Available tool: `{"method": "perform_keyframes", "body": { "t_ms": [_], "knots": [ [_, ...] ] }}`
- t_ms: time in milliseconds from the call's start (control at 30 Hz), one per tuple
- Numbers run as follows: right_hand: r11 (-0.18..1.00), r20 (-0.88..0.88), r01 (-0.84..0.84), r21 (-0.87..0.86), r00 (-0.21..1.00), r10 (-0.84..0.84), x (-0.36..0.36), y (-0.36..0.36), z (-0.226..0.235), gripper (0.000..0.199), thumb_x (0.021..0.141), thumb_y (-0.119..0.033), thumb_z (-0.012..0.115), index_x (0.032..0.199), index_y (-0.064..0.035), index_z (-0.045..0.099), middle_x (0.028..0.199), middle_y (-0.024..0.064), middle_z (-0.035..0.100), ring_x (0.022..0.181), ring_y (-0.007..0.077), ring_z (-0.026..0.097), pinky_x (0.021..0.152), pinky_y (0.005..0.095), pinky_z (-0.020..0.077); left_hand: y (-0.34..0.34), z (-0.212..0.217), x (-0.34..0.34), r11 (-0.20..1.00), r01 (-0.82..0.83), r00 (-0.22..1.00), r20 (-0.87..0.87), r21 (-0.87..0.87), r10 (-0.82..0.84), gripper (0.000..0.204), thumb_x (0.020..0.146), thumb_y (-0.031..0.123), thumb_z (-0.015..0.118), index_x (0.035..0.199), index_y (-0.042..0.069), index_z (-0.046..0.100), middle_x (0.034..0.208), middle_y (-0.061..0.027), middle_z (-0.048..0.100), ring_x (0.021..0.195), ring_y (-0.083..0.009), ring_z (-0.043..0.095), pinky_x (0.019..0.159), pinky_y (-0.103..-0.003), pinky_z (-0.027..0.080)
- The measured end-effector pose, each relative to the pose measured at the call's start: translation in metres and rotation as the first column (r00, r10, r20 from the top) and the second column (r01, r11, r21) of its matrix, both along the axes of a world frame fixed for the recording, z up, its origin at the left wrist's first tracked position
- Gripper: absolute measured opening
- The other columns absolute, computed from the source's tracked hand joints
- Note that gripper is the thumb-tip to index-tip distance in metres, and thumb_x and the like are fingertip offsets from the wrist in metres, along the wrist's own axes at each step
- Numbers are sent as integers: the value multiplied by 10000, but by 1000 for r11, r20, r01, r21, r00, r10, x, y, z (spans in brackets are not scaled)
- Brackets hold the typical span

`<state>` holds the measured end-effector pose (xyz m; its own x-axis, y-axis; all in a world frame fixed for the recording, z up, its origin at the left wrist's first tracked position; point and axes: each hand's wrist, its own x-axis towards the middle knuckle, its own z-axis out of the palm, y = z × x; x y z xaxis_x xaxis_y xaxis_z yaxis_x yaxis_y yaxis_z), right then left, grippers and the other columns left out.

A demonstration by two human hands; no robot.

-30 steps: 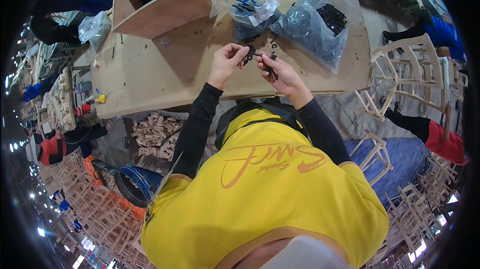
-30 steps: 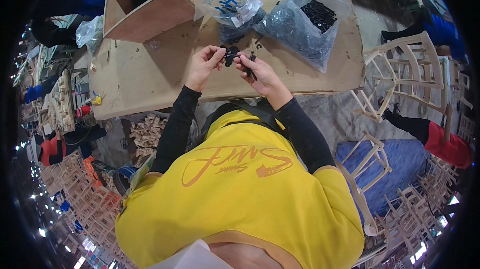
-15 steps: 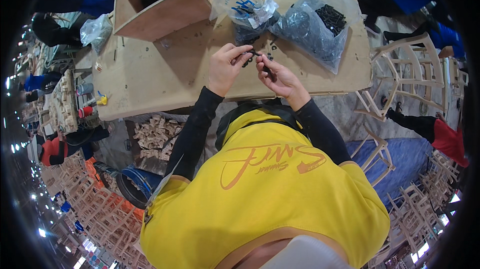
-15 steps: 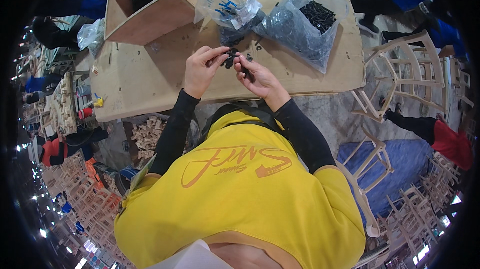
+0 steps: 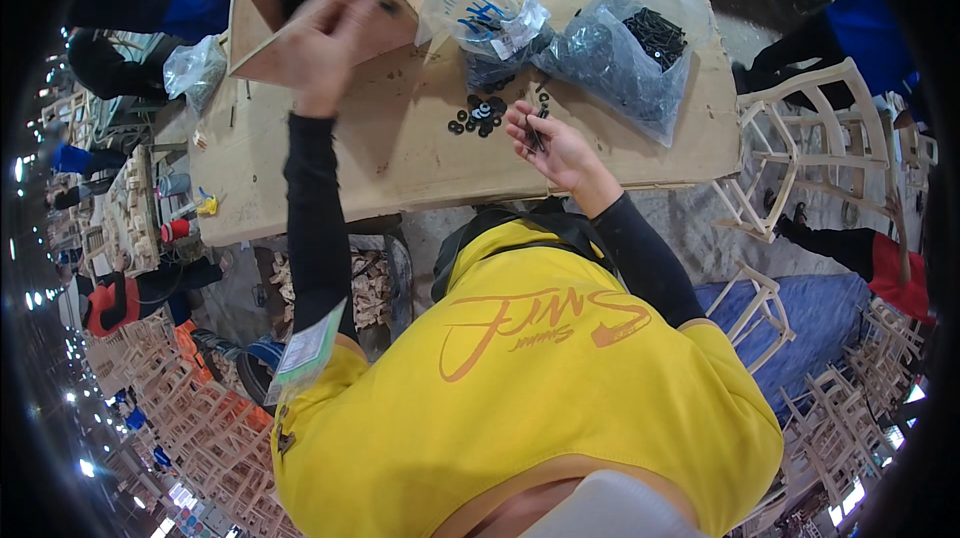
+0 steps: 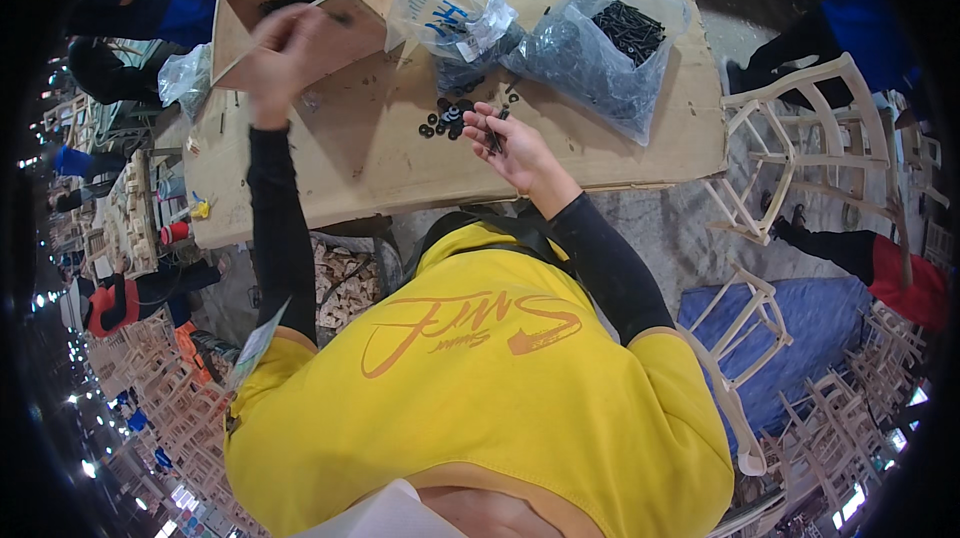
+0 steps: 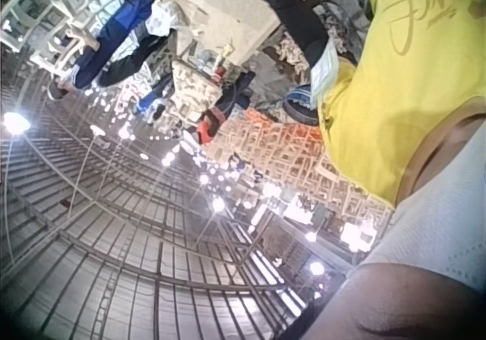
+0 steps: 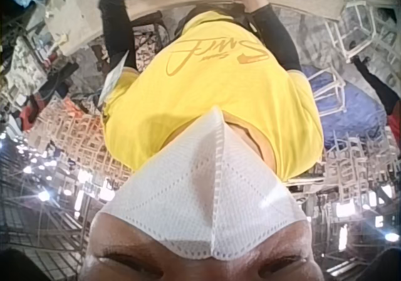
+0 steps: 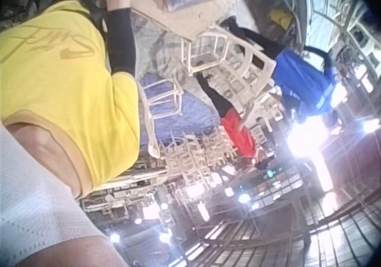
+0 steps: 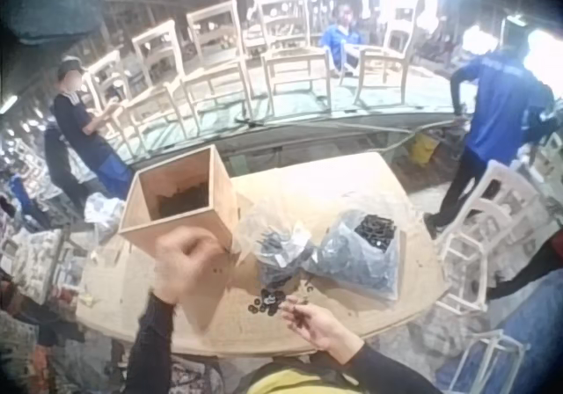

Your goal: The person stands at a workbench in a furniture factory and repeatedly picks small black plastic caps and metal screws from plastic bags. They place the caps into a wooden bin and keep the screws in hand or on the table, continuing the sorting cycle throughout the clip.

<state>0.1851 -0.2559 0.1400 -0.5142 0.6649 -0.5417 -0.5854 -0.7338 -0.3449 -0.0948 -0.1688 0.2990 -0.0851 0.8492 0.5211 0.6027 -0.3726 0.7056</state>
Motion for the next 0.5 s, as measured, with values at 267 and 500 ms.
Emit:
{"method": "perform_keyframes", "body": {
  "t_ms": [267,500],
  "knots": [
    [992,1,122,25,993,-122,3,3,12,103,1028,-230,404,1094,-188,471,1307,18,589,1107,131,589,769,266,440,-16,-26,22,960,198,957,252,-198,-146,163,890,69,649,1039,19,691,890,-38,682,765,-93,642,693,-229,514],
    [994,-102,107,27,989,-103,2,5,12,128,1034,-234,385,1112,-166,461,1304,41,585,1023,125,601,811,280,486,-86,-92,108,677,569,795,524,-467,-307,160,873,-3,632,1022,-15,689,981,-44,602,808,-125,652,730,-234,537]
  ]
}}
